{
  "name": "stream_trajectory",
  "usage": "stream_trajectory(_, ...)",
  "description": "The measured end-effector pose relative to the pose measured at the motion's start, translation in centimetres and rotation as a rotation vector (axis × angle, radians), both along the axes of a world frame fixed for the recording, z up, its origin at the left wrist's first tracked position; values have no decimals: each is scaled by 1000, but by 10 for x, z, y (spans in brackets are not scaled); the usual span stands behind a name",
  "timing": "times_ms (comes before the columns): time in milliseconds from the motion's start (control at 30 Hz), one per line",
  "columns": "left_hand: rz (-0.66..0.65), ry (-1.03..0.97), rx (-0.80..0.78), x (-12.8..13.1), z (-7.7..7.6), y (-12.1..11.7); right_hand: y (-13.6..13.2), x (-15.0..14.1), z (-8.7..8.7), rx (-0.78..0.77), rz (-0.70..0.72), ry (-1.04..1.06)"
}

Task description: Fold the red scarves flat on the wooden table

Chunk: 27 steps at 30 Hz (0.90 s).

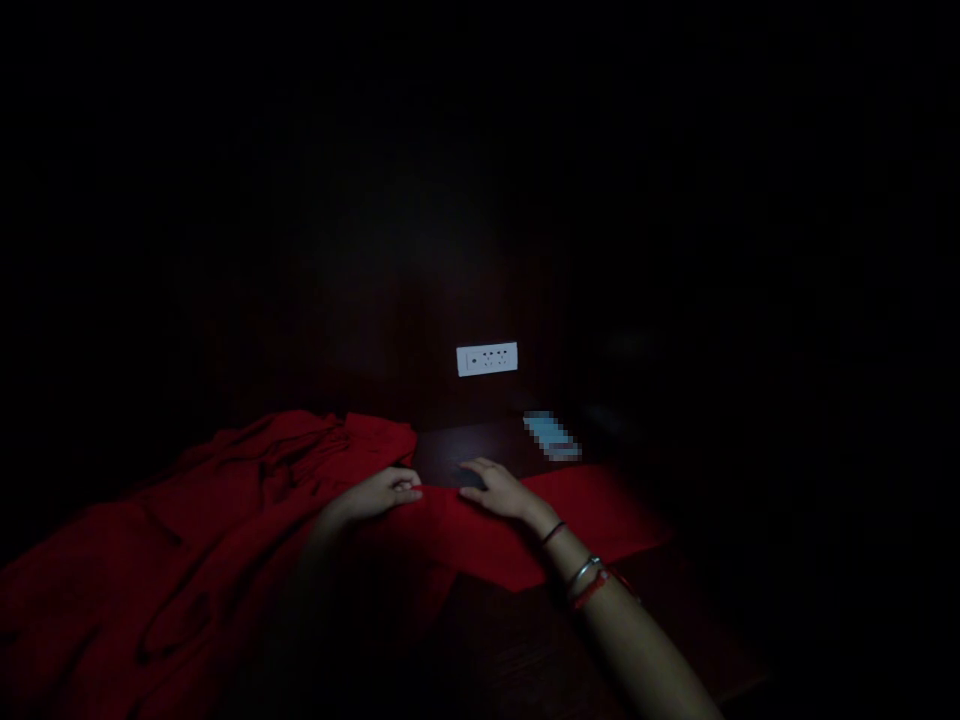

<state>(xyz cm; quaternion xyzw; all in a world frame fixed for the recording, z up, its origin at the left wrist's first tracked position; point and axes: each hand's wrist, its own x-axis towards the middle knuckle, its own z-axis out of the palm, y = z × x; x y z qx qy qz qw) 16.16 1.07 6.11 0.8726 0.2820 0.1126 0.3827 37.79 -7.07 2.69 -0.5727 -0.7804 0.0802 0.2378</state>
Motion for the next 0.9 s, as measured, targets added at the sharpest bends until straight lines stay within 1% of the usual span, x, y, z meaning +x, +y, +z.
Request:
stream_trajectory(67, -30, 8, -19, 4, -2, -1, 1, -22, -1, 51, 76, 75)
stream_trajectory(133, -52, 21, -99, 6, -4, -3, -2, -33, -7, 63, 94, 109)
stream_trajectory(267, -67, 72, -286, 2, -5, -4, -9, -32, -24, 61, 110, 182)
stream_trajectory(367, -63, 106, -301, -1, -3, -4, -8, -30, -30, 100, 115, 225)
stream_trajectory(433, -72, 125, -223, -2, 1, -6, -7, -31, -31, 124, 125, 239)
stream_trajectory(500, -98, 138, -52, -2, 5, -9, -6, -33, -30, 144, 134, 249)
stream_trajectory(567, -124, 152, 153, -1, 7, -16, -7, -34, -29, 169, 139, 261)
stream_trajectory(633, -122, 156, 290, -1, 6, -24, -8, -35, -27, 191, 153, 268)
stream_trajectory(733, -68, 130, 371, -4, -2, -34, -10, -35, -25, 208, 147, 265)
stream_trajectory(833, -46, 67, 388, -12, -15, -40, -13, -35, -25, 192, 90, 230)
stream_trajectory(900, -4, 21, 385, -20, -24, -43, -15, -35, -25, 191, 54, 205)
